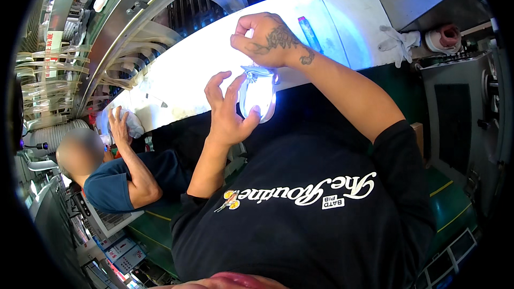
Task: The person assembles white slip-on shoes at a factory workstation. They insert a teal insole into the shoe, press it down, and use a small blue tool to adjust the fit around the edges. The person repeats this process for multiple shoes, moving finished units to a conveyor belt.
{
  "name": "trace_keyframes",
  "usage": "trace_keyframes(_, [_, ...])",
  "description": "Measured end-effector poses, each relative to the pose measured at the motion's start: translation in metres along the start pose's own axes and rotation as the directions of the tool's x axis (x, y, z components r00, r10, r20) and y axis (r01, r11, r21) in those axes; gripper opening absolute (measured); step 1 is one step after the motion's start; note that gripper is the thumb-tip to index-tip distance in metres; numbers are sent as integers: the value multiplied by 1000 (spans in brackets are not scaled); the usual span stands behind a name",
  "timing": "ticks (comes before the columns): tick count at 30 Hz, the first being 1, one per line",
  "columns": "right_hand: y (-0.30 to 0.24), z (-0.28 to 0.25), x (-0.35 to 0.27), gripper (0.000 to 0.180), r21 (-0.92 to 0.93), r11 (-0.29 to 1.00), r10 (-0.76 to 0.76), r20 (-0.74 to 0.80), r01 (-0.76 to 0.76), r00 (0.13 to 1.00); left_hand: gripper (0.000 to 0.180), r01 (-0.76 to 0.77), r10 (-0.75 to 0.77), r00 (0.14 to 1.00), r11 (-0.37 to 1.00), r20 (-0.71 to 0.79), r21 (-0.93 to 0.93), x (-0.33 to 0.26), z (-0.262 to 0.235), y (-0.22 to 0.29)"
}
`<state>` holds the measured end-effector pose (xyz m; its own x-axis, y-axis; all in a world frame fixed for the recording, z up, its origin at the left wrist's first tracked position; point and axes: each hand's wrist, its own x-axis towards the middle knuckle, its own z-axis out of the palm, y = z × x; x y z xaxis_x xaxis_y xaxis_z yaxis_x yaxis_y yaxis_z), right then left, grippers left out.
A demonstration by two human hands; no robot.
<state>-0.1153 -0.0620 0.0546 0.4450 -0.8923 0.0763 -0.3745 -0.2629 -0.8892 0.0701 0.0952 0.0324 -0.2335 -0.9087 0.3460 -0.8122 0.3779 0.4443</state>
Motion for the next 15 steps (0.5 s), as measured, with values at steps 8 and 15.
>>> trace_keyframes(8, [-8,12,-11,25,33,992,-125,17,124,992,58,28,-34,947,999,318,23,21,-26,-6])
trace_keyframes(15, [-7,7,-12,25,41,992,-117,-7,118,993,59,-15,-9,988,988,154,154,8,-22,13])
